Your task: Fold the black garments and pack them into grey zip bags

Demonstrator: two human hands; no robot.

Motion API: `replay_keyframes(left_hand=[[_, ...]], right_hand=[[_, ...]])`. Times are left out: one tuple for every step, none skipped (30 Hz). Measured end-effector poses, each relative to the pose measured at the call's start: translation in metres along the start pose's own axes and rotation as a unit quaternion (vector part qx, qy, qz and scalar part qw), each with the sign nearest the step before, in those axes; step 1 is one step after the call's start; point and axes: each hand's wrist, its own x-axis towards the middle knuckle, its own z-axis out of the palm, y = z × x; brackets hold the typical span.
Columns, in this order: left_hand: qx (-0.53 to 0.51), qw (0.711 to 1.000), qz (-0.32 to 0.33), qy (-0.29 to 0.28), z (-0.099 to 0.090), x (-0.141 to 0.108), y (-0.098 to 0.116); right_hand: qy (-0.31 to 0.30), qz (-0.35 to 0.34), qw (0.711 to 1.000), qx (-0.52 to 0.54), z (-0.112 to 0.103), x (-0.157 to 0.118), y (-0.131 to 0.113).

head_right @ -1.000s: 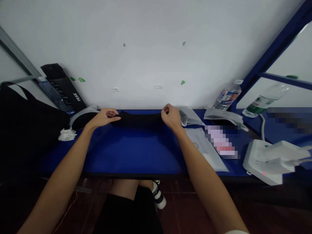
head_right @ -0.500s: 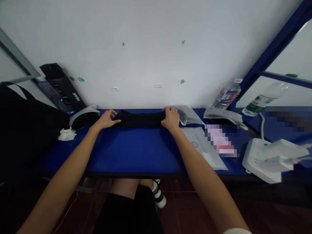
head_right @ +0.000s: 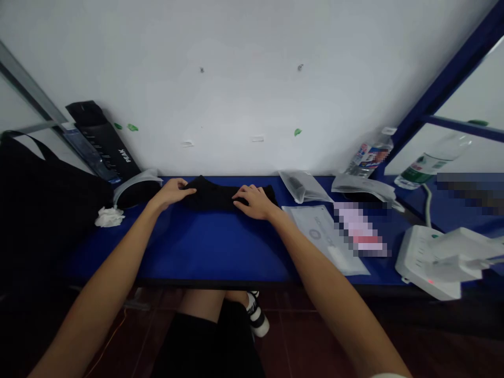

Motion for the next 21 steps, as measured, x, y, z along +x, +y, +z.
replay_keyframes(left_hand=[[-0.031,0.999,0.004,0.006,0.001,-0.001,0.003],[-0.06,0.998,0.009,0.015,0.002,-0.002,0.005],[-0.088,0.996,0.014,0.026,0.003,-0.003,0.008],[-0.112,0.993,0.018,0.04,0.004,-0.004,0.011],[-0.132,0.99,0.02,0.052,0.005,-0.004,0.014],[-0.148,0.987,0.023,0.063,0.005,-0.005,0.017],[-0.159,0.984,0.026,0.072,0.006,-0.006,0.02],[-0.166,0.982,0.032,0.081,0.007,-0.008,0.024],[-0.171,0.98,0.043,0.089,0.008,-0.01,0.029],[-0.176,0.978,0.06,0.096,0.01,-0.012,0.034],[-0.18,0.975,0.08,0.099,0.012,-0.016,0.039],[-0.183,0.973,0.106,0.097,0.015,-0.02,0.045],[-0.183,0.97,0.137,0.084,0.019,-0.025,0.051],[-0.177,0.968,0.171,0.059,0.023,-0.03,0.056],[-0.157,0.965,0.208,0.03,0.028,-0.036,0.06],[-0.118,0.962,0.246,-0.007,0.034,-0.042,0.063],[-0.064,0.957,0.278,-0.046,0.04,-0.047,0.065],[-0.007,0.95,0.3,-0.082,0.046,-0.052,0.066],[0.043,0.942,0.312,-0.115,0.051,-0.056,0.065],[0.076,0.938,0.311,-0.132,0.056,-0.058,0.064],[0.094,0.938,0.302,-0.143,0.059,-0.06,0.063]], right_hand=[[0.015,-0.001,1.0,-0.001,-0.001,0.0,-0.002],[0.029,-0.006,1.0,0.001,-0.001,0.0,-0.005],[0.039,-0.013,0.999,0.008,-0.001,0.0,-0.007],[0.042,-0.023,0.999,0.019,0.0,-0.001,-0.011],[0.035,-0.032,0.998,0.033,0.001,-0.001,-0.014],[0.017,-0.039,0.998,0.045,0.002,-0.001,-0.018],[-0.007,-0.043,0.998,0.054,0.004,-0.001,-0.021],[-0.031,-0.044,0.997,0.058,0.006,0.0,-0.025],[-0.049,-0.044,0.996,0.059,0.007,0.0,-0.028],[-0.06,-0.043,0.996,0.058,0.008,0.0,-0.031],[-0.063,-0.044,0.995,0.057,0.008,0.001,-0.033],[-0.062,-0.048,0.995,0.057,0.009,0.001,-0.035],[-0.058,-0.055,0.995,0.059,0.009,0.002,-0.035],[-0.053,-0.063,0.995,0.062,0.008,0.003,-0.035],[-0.042,-0.066,0.995,0.066,0.007,0.004,-0.033],[-0.02,-0.059,0.996,0.069,0.006,0.005,-0.03],[0.016,-0.039,0.997,0.069,0.005,0.006,-0.026],[0.061,-0.008,0.996,0.069,0.003,0.007,-0.022],[0.111,0.031,0.991,0.07,0.001,0.008,-0.017],[0.157,0.069,0.982,0.074,-0.001,0.008,-0.012],[0.195,0.099,0.972,0.082,-0.002,0.009,-0.007]])
